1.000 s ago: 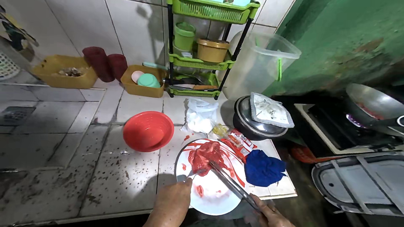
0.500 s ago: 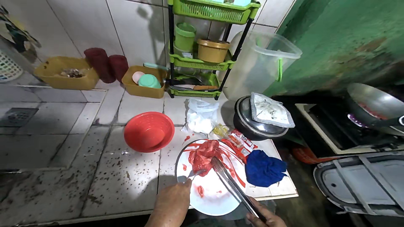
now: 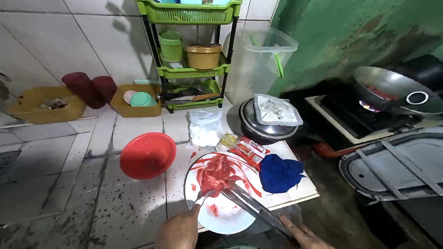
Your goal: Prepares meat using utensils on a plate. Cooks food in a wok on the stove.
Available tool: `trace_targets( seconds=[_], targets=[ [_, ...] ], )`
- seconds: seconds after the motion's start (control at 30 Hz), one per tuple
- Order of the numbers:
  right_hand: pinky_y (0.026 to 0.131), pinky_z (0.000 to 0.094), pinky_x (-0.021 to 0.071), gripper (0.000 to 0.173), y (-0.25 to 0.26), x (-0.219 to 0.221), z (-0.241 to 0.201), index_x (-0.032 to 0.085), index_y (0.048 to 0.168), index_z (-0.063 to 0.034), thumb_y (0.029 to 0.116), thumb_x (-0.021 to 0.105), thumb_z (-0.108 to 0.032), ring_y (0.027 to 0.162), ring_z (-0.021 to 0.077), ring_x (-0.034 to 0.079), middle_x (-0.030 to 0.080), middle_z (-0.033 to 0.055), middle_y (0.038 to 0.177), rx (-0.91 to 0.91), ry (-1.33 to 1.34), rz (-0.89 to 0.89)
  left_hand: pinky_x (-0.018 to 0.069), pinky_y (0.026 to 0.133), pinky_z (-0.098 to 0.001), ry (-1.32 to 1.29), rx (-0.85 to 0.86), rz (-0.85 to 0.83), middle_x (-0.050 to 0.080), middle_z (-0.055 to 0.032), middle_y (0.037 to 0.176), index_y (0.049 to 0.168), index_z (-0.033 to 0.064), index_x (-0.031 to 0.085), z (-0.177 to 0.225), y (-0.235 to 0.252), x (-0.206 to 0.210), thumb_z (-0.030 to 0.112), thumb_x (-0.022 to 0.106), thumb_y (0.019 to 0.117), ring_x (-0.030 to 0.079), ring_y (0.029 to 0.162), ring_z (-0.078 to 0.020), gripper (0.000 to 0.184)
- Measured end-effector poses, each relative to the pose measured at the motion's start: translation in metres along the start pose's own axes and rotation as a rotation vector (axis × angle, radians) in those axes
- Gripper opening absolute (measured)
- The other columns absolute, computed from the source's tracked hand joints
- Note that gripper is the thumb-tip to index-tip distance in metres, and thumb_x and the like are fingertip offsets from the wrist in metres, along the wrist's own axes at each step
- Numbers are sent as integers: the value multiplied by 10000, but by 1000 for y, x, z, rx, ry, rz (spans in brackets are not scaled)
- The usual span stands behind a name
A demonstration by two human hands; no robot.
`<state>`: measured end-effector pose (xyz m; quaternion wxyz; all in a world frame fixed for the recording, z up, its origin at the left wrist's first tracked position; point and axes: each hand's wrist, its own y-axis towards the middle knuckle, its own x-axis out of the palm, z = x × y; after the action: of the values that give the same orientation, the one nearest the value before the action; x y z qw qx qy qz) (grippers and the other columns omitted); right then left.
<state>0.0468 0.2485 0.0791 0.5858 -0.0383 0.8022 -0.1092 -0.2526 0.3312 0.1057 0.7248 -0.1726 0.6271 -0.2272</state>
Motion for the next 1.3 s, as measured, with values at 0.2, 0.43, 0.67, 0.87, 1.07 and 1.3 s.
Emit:
trace_targets(
  seconds=[0.2,0.43,0.67,0.87,1.07,1.3],
  targets=[
    [746,620,578,480,2,5,2,598,1472,-178,997,620,-241,903,458,722,722,253,1080,-6,-29,8,582,733,-501,69,-24,100,734,-154,1031,1441,160,580,17,5,0,96,435,1055,733,915,-356,417],
    [710,602,581,475,9,10,0,619,1453,-187,981,639,-233,857,454,722,725,246,1052,-25,-81,80,591,722,-482,121,-8,89,733,-165,1034,1483,118,533,25,9,8,55,458,1035,737,916,-355,459],
    [665,602,580,425,23,5,-3,658,1412,-191,989,615,-178,827,438,731,740,211,1057,-86,-78,145,586,771,-506,127,12,-31,709,-186,1105,1491,107,507,23,10,-3,43,414,1052,720,983,-374,454],
    [646,618,572,418,34,1,-10,671,1396,-212,981,619,-202,801,432,733,749,197,1012,-70,-61,173,581,769,-516,104,29,-52,720,-184,1080,1512,143,498,18,5,1,47,429,1048,721,972,-379,479],
    [705,644,559,506,31,-26,2,626,1446,-216,945,691,-248,856,415,724,740,194,1086,-39,7,59,578,780,-515,62,12,-44,723,-182,1077,1515,160,500,14,2,7,51,425,1052,720,978,-380,481],
    [732,665,563,550,10,-46,8,602,1467,-194,935,714,-277,898,469,721,721,252,1130,-140,-44,-23,574,807,-536,16,22,-95,719,-185,1107,1531,174,479,6,-5,10,48,431,1051,714,1003,-390,498]
  ],
)
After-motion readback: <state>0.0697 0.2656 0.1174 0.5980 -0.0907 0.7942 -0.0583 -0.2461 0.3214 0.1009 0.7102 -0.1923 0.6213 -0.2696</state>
